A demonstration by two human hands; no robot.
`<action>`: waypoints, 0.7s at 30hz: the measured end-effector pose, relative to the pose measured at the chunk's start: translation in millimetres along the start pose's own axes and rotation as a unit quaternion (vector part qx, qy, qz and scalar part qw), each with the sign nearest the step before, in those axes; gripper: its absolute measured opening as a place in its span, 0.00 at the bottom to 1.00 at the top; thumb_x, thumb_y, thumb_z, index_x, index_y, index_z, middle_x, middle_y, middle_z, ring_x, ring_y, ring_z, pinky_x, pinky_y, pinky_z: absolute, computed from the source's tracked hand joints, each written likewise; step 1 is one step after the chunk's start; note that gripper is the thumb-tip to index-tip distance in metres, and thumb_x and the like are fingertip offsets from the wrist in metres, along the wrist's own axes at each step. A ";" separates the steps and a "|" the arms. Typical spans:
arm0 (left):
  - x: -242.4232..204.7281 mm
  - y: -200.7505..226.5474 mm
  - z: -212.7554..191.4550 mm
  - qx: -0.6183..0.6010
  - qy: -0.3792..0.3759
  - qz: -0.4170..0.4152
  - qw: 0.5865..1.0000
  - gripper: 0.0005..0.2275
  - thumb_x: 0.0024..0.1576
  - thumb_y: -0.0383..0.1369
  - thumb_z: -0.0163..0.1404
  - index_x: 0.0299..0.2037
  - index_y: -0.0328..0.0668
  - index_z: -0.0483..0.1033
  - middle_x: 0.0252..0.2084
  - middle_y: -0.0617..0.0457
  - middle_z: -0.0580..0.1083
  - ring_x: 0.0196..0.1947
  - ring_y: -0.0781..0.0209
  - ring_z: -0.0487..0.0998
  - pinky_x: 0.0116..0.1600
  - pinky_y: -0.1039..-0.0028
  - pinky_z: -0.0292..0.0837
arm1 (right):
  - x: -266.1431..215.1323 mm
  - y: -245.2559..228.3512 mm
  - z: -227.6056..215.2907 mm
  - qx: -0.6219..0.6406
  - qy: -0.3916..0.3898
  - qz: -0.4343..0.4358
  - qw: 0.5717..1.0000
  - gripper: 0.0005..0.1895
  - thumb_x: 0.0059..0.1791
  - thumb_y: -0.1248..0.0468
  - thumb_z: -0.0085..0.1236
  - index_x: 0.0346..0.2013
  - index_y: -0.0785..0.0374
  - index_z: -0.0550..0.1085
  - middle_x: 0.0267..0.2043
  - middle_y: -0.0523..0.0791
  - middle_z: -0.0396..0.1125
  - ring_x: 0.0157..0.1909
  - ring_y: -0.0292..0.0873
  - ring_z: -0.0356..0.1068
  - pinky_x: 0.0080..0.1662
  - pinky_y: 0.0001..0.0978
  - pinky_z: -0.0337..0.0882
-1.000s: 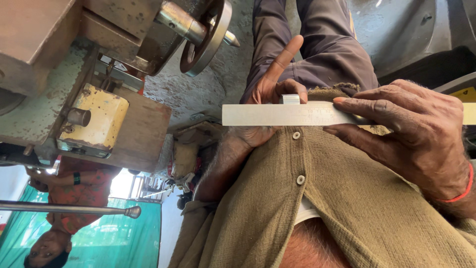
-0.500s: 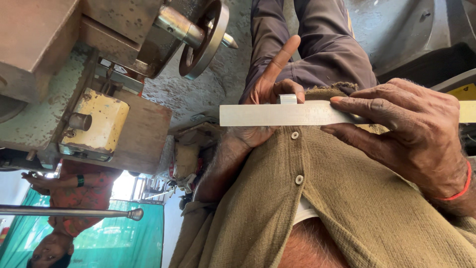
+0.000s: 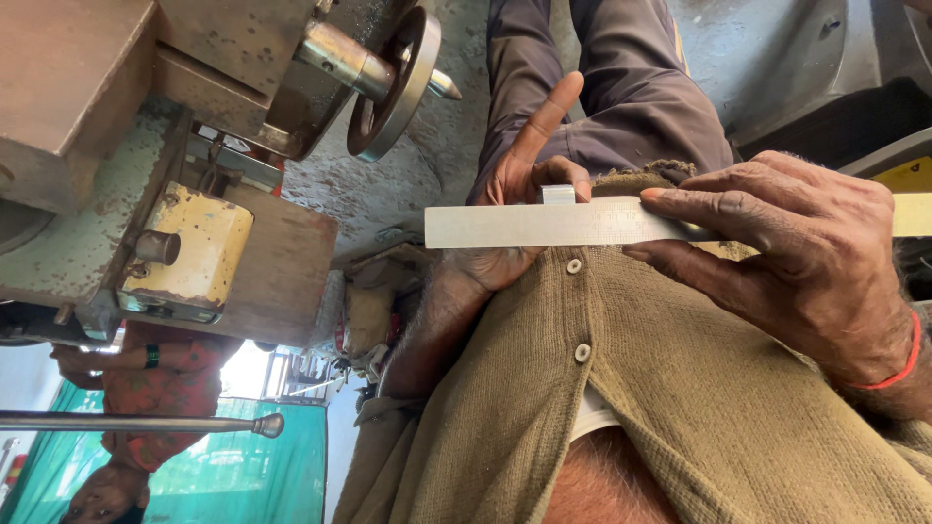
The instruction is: The person operates a manual metalworking machine, likely a drill press, by turning a handwheel with their right hand while holding a lever with their left. They briefly pause to measure a small metal piece with a ruler before resuming the operation of the machine.
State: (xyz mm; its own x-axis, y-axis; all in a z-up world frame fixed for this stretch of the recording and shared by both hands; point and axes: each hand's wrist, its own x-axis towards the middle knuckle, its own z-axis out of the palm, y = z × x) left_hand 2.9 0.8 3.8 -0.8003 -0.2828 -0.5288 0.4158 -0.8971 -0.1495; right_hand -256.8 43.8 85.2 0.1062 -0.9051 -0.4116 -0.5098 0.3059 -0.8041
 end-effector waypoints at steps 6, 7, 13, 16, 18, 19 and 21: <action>3.0 -1.0 -3.1 -0.022 -0.006 0.001 1.000 0.56 0.57 0.35 0.64 0.81 0.47 0.23 0.51 0.40 0.76 0.41 0.67 0.83 0.36 0.87 0.79 | 1.3 -0.3 0.8 0.000 -0.003 0.005 1.000 0.21 0.40 0.56 0.73 0.43 0.64 0.80 0.39 0.47 0.77 0.38 0.43 0.77 0.39 0.32 0.75; 2.7 -0.8 -2.7 -0.019 -0.004 0.000 1.000 0.56 0.57 0.36 0.65 0.81 0.47 0.22 0.52 0.41 0.76 0.42 0.67 0.83 0.37 0.87 0.79 | 1.3 -0.2 1.3 0.002 -0.002 0.006 1.000 0.21 0.40 0.56 0.73 0.42 0.64 0.80 0.39 0.47 0.77 0.38 0.43 0.77 0.39 0.32 0.75; 1.4 -0.4 0.3 -0.036 0.005 -0.002 0.999 0.56 0.57 0.36 0.65 0.81 0.47 0.22 0.50 0.40 0.76 0.44 0.65 0.83 0.41 0.85 0.79 | -0.2 2.0 3.0 0.023 0.004 -0.004 1.000 0.22 0.41 0.56 0.72 0.44 0.64 0.78 0.41 0.47 0.76 0.40 0.43 0.77 0.40 0.32 0.75; 1.5 -1.5 -1.0 -0.051 0.008 -0.004 0.999 0.56 0.57 0.36 0.64 0.81 0.46 0.22 0.51 0.39 0.75 0.45 0.65 0.83 0.43 0.84 0.80 | -0.9 3.7 4.0 0.020 0.004 -0.010 1.000 0.22 0.42 0.56 0.72 0.45 0.63 0.78 0.42 0.47 0.76 0.41 0.44 0.77 0.41 0.33 0.76; 1.4 -2.0 -2.9 -0.061 0.010 -0.006 0.998 0.56 0.57 0.35 0.64 0.82 0.46 0.22 0.51 0.39 0.75 0.46 0.65 0.83 0.47 0.82 0.80 | -2.8 3.5 3.5 0.019 0.002 -0.007 1.000 0.22 0.42 0.55 0.72 0.45 0.63 0.78 0.42 0.47 0.76 0.41 0.44 0.77 0.42 0.33 0.76; 1.4 -2.3 -3.8 -0.066 0.004 -0.003 0.998 0.56 0.57 0.36 0.64 0.81 0.46 0.22 0.51 0.38 0.75 0.46 0.64 0.83 0.45 0.82 0.81 | -3.2 3.9 3.4 0.018 0.003 -0.005 1.000 0.22 0.42 0.55 0.72 0.45 0.63 0.78 0.42 0.47 0.76 0.41 0.44 0.77 0.42 0.33 0.76; 0.8 -4.1 -5.0 -0.075 -0.006 0.004 0.997 0.54 0.59 0.36 0.63 0.81 0.46 0.23 0.52 0.37 0.75 0.46 0.63 0.83 0.42 0.83 0.82 | -3.4 5.7 4.1 0.013 0.001 -0.006 1.000 0.22 0.42 0.55 0.72 0.45 0.63 0.78 0.42 0.47 0.76 0.42 0.44 0.77 0.42 0.33 0.76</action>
State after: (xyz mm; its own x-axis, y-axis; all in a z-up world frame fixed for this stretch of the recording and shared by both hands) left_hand 2.6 5.9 -0.2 -0.8011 -0.2947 -0.5210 0.4818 -0.8339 -0.2693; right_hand -256.6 49.9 80.2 0.1109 -0.9090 -0.4017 -0.4866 0.3028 -0.8195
